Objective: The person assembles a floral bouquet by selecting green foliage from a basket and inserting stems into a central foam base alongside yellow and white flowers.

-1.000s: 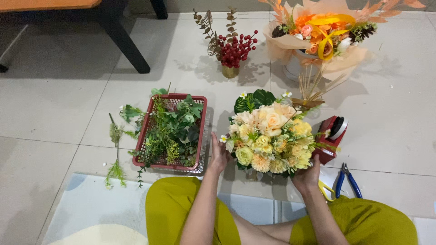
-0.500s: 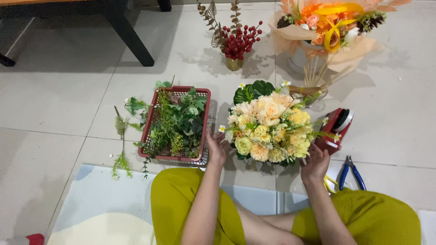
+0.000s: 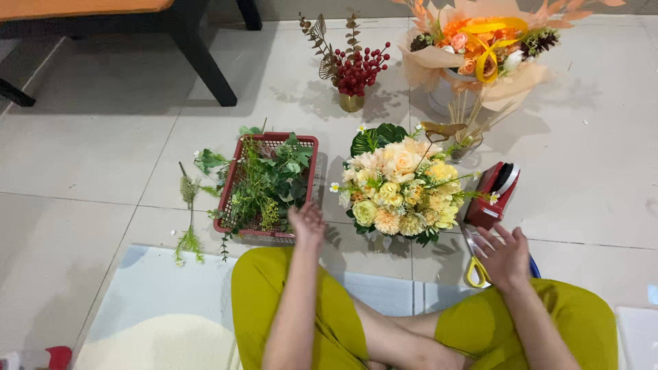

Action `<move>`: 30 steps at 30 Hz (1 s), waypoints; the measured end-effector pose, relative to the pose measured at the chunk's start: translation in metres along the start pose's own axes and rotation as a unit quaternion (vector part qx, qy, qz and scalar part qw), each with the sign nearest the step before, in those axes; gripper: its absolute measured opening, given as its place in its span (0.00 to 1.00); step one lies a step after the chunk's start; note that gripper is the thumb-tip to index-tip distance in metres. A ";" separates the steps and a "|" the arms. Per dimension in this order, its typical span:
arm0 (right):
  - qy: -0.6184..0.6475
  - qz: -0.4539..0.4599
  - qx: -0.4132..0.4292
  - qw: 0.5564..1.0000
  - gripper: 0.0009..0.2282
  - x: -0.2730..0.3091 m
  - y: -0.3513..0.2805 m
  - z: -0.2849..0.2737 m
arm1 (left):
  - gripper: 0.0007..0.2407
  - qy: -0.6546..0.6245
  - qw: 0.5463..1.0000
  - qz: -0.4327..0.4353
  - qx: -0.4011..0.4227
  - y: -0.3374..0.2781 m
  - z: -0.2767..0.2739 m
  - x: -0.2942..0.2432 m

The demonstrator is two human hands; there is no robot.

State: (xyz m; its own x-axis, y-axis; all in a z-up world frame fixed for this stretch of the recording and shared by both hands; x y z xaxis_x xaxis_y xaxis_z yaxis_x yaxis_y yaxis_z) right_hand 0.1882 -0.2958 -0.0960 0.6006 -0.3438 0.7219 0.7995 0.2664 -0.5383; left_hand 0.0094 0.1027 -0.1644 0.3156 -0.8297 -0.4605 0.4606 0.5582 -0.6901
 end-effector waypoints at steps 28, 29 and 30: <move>0.012 0.032 -0.060 0.998 0.17 -0.032 0.057 -0.059 | 0.06 0.380 0.873 0.243 -0.188 -0.048 -0.010 -0.142; -0.003 0.024 -0.056 0.998 0.16 -0.032 0.058 -0.058 | 0.11 0.564 0.788 0.168 -0.179 -0.071 0.008 -0.137; -0.018 0.016 -0.052 0.998 0.15 -0.032 0.059 -0.058 | 0.18 0.722 0.667 0.083 -0.162 -0.095 0.023 -0.130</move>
State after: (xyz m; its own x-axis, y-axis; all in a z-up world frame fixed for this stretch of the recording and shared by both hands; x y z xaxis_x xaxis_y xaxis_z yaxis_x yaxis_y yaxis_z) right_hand 0.2166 -0.3207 -0.1761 0.6273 -0.3038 0.7171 0.7770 0.1821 -0.6025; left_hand -0.0565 0.1577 -0.0259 -0.8966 -0.0270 -0.4420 0.2412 0.8074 -0.5385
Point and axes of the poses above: each hand's wrist, its own y-axis towards the middle knuckle, its own z-axis out of the palm, x = y × z, the point moved 7 cm from there along y, towards the middle knuckle, and after that the axes turned 1 degree about x, right-handed, at the moved point
